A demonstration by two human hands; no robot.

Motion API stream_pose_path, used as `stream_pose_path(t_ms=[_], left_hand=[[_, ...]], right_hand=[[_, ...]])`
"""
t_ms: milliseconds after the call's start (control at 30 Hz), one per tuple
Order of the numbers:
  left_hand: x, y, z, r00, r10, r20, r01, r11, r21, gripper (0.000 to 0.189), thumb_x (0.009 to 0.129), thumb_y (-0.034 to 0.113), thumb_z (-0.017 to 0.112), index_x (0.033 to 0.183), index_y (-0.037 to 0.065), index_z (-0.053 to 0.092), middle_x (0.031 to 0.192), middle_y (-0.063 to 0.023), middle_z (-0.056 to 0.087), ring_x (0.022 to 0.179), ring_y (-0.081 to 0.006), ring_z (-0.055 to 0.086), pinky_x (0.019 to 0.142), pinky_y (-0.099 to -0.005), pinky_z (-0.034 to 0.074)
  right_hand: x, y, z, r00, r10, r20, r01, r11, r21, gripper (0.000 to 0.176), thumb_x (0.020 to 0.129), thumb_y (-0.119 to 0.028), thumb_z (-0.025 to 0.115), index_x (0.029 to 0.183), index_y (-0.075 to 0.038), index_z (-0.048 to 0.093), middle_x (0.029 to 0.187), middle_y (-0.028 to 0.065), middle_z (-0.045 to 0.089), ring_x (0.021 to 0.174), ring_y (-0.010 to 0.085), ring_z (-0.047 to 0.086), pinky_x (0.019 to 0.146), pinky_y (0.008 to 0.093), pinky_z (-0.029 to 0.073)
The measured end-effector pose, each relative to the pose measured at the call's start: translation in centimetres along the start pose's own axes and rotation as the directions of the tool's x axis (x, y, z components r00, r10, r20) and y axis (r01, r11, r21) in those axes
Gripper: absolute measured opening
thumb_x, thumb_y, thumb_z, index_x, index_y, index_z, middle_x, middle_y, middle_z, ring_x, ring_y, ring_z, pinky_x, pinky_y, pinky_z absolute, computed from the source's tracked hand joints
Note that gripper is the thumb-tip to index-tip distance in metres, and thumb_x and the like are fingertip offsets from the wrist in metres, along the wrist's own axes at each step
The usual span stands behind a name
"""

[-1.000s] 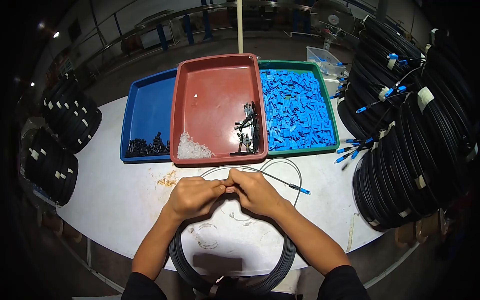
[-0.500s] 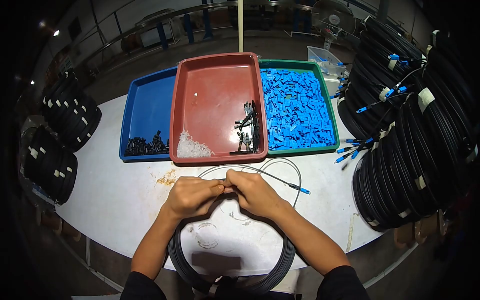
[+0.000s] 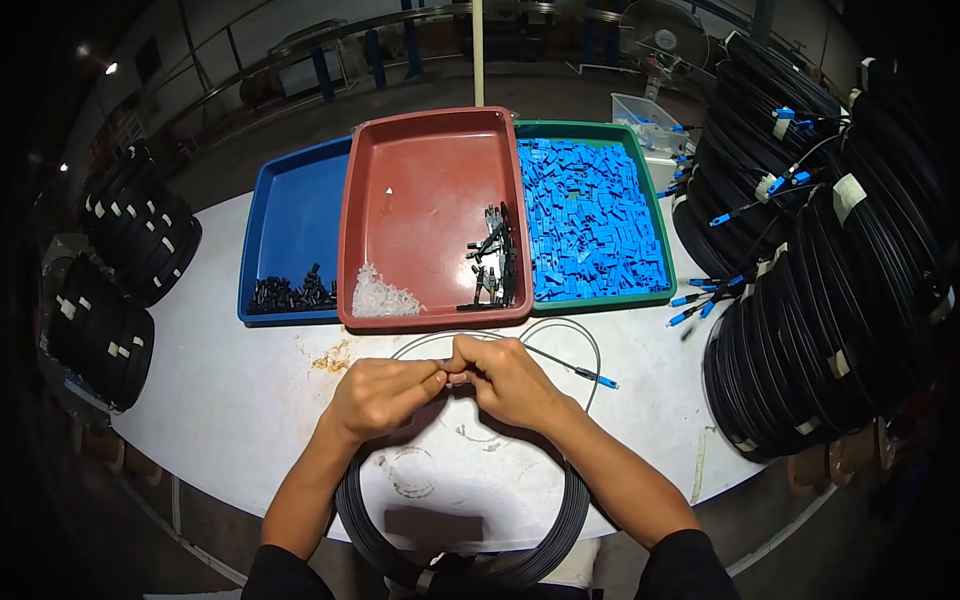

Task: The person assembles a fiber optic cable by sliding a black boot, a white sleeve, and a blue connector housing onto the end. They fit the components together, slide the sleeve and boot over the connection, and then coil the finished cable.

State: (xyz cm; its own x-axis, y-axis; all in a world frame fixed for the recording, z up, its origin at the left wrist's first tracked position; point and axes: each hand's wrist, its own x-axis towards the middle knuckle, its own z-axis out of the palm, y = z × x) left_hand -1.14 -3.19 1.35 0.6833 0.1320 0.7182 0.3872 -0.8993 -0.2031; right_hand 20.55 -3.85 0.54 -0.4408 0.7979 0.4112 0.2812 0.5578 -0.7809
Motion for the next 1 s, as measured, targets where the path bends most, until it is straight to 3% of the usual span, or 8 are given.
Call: stream_pose_path(t_ms=[100, 467, 567, 633, 733, 800, 900, 1000], left_hand=[[-0.3, -0.4, 0.0, 0.951, -0.302, 0.071, 0.305, 0.872, -0.381, 0.015, 0.072, 0.002, 0.086, 0.084, 0.002, 0.076, 0.085, -0.0089, 0.078, 0.063, -0.0202, 0.073, 0.057, -0.0277, 0.057], [-0.7, 0.0, 0.4, 0.814, -0.561, 0.150, 0.533, 0.621, -0.575, 0.014, 0.080, 0.003, 0.082, 0.094, -0.001, 0.079, 0.087, -0.0137, 0.079, 0.070, -0.0193, 0.076, 0.064, -0.0270, 0.059], [-0.6, 0.2, 0.3, 0.736, -0.638, 0.229, 0.616, 0.489, -0.618, 0.015, 0.080, 0.003, 0.082, 0.094, -0.001, 0.079, 0.085, -0.0143, 0.078, 0.070, -0.0193, 0.076, 0.064, -0.0261, 0.059], [-0.4, 0.7, 0.5, 0.587, -0.715, 0.380, 0.671, 0.167, -0.722, 0.015, 0.079, 0.002, 0.082, 0.094, -0.002, 0.079, 0.083, -0.0145, 0.078, 0.070, -0.0186, 0.076, 0.064, -0.0260, 0.060], [0.0, 0.7, 0.6, 0.762, -0.625, 0.172, 0.582, 0.543, -0.605, 0.016, 0.080, 0.002, 0.081, 0.095, -0.003, 0.078, 0.081, -0.0134, 0.078, 0.071, -0.0177, 0.077, 0.065, -0.0255, 0.060], [0.4, 0.8, 0.3, 0.803, -0.587, 0.103, 0.527, 0.620, -0.581, 0.017, 0.080, 0.002, 0.081, 0.095, -0.003, 0.077, 0.081, -0.0121, 0.077, 0.069, -0.0184, 0.076, 0.064, -0.0266, 0.060], [0.6, 0.6, -0.1, 0.967, -0.247, 0.062, 0.255, 0.929, -0.270, 0.018, 0.073, -0.001, 0.082, 0.089, -0.001, 0.075, 0.087, -0.0135, 0.076, 0.070, -0.0229, 0.074, 0.062, -0.0312, 0.061], [0.2, 0.3, 0.3, 1.000, -0.029, 0.005, 0.029, 1.000, 0.002, 0.017, 0.074, -0.002, 0.081, 0.090, 0.000, 0.075, 0.089, -0.0115, 0.076, 0.072, -0.0218, 0.074, 0.062, -0.0306, 0.061]], right_hand=[[-0.5, 0.5, 0.4, 0.995, -0.096, -0.001, 0.095, 0.993, -0.069, 0.014, 0.085, 0.006, 0.067, 0.093, 0.002, 0.056, 0.084, 0.0194, 0.069, 0.076, 0.0377, 0.068, 0.067, 0.0431, 0.052], [-0.3, 0.0, 0.0, 0.960, -0.276, -0.036, 0.260, 0.935, -0.242, 0.022, 0.079, 0.004, 0.070, 0.099, 0.000, 0.063, 0.086, 0.0140, 0.068, 0.077, 0.0314, 0.066, 0.069, 0.0402, 0.052], [-0.2, 0.0, 0.1, 0.904, -0.424, -0.055, 0.367, 0.835, -0.409, 0.027, 0.073, 0.002, 0.072, 0.099, -0.001, 0.066, 0.084, 0.0106, 0.067, 0.074, 0.0273, 0.064, 0.067, 0.0380, 0.052], [-0.3, 0.0, 0.2, 0.865, -0.496, -0.078, 0.398, 0.771, -0.497, 0.029, 0.070, 0.001, 0.073, 0.099, -0.002, 0.067, 0.082, 0.0090, 0.066, 0.073, 0.0254, 0.063, 0.066, 0.0370, 0.052], [-0.4, -0.3, 0.1, 0.857, -0.509, -0.084, 0.391, 0.746, -0.538, 0.026, 0.070, 0.001, 0.072, 0.096, -0.001, 0.068, 0.082, 0.0076, 0.066, 0.073, 0.0241, 0.063, 0.066, 0.0361, 0.052], [-0.4, -0.4, 0.2, 0.882, -0.460, -0.100, 0.349, 0.782, -0.517, 0.026, 0.070, 0.002, 0.070, 0.096, 0.000, 0.068, 0.079, 0.0097, 0.066, 0.072, 0.0264, 0.064, 0.066, 0.0375, 0.052], [-0.3, 0.1, 0.4, 0.950, -0.287, -0.121, 0.226, 0.903, -0.365, 0.026, 0.071, 0.004, 0.068, 0.097, 0.001, 0.068, 0.075, 0.0134, 0.066, 0.070, 0.0304, 0.064, 0.065, 0.0400, 0.052], [-0.1, 0.4, 0.8, 0.968, -0.183, -0.172, 0.135, 0.956, -0.260, 0.027, 0.071, 0.009, 0.067, 0.097, 0.002, 0.069, 0.069, 0.0116, 0.067, 0.065, 0.0300, 0.066, 0.059, 0.0386, 0.053]])
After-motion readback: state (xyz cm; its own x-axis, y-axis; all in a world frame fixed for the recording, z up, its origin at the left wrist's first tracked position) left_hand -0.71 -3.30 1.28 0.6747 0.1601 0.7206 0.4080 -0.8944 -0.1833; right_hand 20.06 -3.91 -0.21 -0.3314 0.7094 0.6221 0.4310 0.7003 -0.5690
